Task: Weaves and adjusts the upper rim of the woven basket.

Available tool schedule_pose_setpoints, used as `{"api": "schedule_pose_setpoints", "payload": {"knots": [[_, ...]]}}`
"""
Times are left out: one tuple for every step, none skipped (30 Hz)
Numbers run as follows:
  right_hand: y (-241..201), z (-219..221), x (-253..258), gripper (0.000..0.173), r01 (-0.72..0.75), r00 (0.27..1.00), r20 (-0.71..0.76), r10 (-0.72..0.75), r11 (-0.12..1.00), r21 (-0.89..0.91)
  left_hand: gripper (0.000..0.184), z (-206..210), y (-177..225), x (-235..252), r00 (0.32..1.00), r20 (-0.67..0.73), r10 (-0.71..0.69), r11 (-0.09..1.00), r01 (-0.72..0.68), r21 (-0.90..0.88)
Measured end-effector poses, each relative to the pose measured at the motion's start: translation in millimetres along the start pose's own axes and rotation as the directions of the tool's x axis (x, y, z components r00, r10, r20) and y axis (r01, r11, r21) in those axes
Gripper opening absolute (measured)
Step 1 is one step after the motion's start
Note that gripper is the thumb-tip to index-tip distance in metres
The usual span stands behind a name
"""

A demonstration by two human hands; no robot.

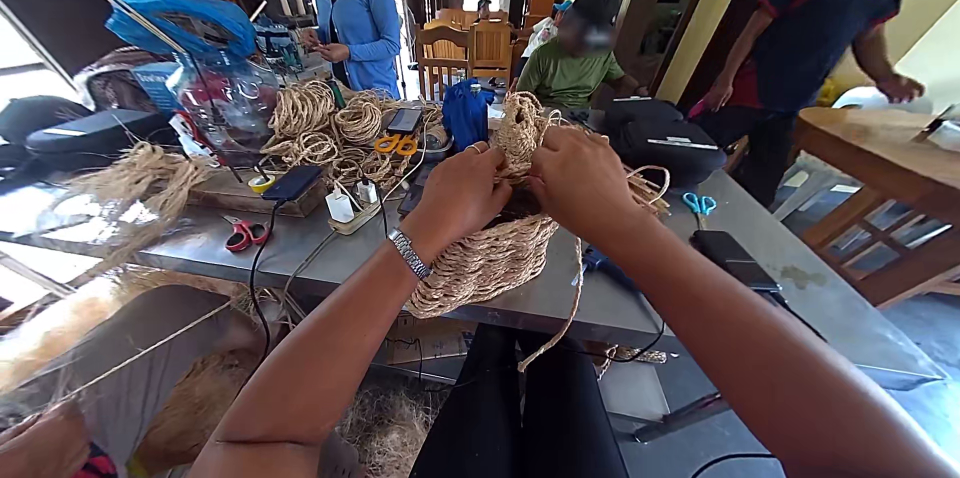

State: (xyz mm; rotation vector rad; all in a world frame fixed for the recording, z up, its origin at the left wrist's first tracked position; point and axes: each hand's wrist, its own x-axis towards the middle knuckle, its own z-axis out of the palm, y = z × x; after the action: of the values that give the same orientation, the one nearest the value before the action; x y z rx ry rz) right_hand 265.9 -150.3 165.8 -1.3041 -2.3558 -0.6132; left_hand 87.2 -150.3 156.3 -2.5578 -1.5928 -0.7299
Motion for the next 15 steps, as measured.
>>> {"api": "schedule_pose_setpoints", "payload": {"knots": [[0.0,1.5,-0.5,0.015,0.017,1.0,-0.016,-0.017,1.0,-0.01,0.026,0.2,-1.8,0.8,1.0,0.005,0.013,1.0,-0.013,-0.015],[0.4,3.5,-1.6,0.015,0.034,0.998,-0.045,-0.034,0.999,-0.016,0.025,1.0,-4.1,2.0,1.0,0.005,0.024,0.999,-0.024,-0.036],[1.1,6.6,-3.2,0.015,0.052,0.995,-0.079,-0.053,0.998,-0.021,0.025,2.8,-6.4,2.8,0.999,0.002,0.034,0.998,-0.033,-0.062],[1.9,9.4,-5.1,0.014,0.067,0.991,-0.112,-0.069,0.997,-0.024,0.024,4.9,-7.9,2.8,0.999,0.0,0.043,0.995,-0.043,-0.089],[3.0,10.7,-6.0,0.014,0.08,0.987,-0.138,-0.082,0.997,-0.024,0.024,5.8,-8.3,2.8,0.999,-0.003,0.049,0.993,-0.049,-0.111],[4.7,10.5,-5.8,0.014,0.091,0.983,-0.157,-0.094,0.995,-0.028,0.024,5.1,-7.8,3.2,0.999,-0.003,0.052,0.99,-0.052,-0.128],[6.8,10.1,-4.6,0.014,0.102,0.98,-0.17,-0.105,0.994,-0.03,0.023,4.0,-7.2,3.7,0.998,-0.008,0.063,0.989,-0.063,-0.136],[8.7,9.3,-3.8,0.015,0.11,0.98,-0.163,-0.113,0.994,-0.027,0.022,3.5,-6.7,3.6,0.998,-0.008,0.069,0.988,-0.07,-0.135],[10.2,8.4,-3.7,0.016,0.117,0.983,-0.143,-0.118,0.993,-0.019,0.021,3.4,-6.0,3.1,0.997,-0.004,0.071,0.989,-0.071,-0.128],[12.0,7.5,-3.2,0.017,0.124,0.985,-0.124,-0.124,0.992,-0.008,0.02,3.3,-5.8,2.9,0.997,-0.002,0.071,0.99,-0.071,-0.121],[13.3,7.5,-3.7,0.018,0.128,0.986,-0.109,-0.126,0.992,0.008,0.02,4.1,-5.7,2.0,0.997,-0.003,0.071,0.991,-0.071,-0.116],[14.5,8.5,-4.3,0.018,0.13,0.986,-0.106,-0.127,0.991,0.027,0.02,4.9,-5.6,0.9,0.998,-0.004,0.07,0.992,-0.07,-0.108],[16.1,9.1,-3.6,0.018,0.132,0.985,-0.117,-0.126,0.99,0.051,0.02,4.1,-5.4,1.1,0.998,-0.004,0.068,0.993,-0.068,-0.095],[17.9,10.2,-3.0,0.018,0.136,0.984,-0.131,-0.124,0.987,0.085,0.021,3.3,-4.8,1.5,0.998,-0.003,0.064,0.994,-0.064,-0.086],[19.9,11.9,-3.0,0.018,0.14,0.982,-0.146,-0.122,0.983,0.118,0.021,3.2,-4.1,2.0,0.998,-0.002,0.059,0.995,-0.059,-0.078]]}}
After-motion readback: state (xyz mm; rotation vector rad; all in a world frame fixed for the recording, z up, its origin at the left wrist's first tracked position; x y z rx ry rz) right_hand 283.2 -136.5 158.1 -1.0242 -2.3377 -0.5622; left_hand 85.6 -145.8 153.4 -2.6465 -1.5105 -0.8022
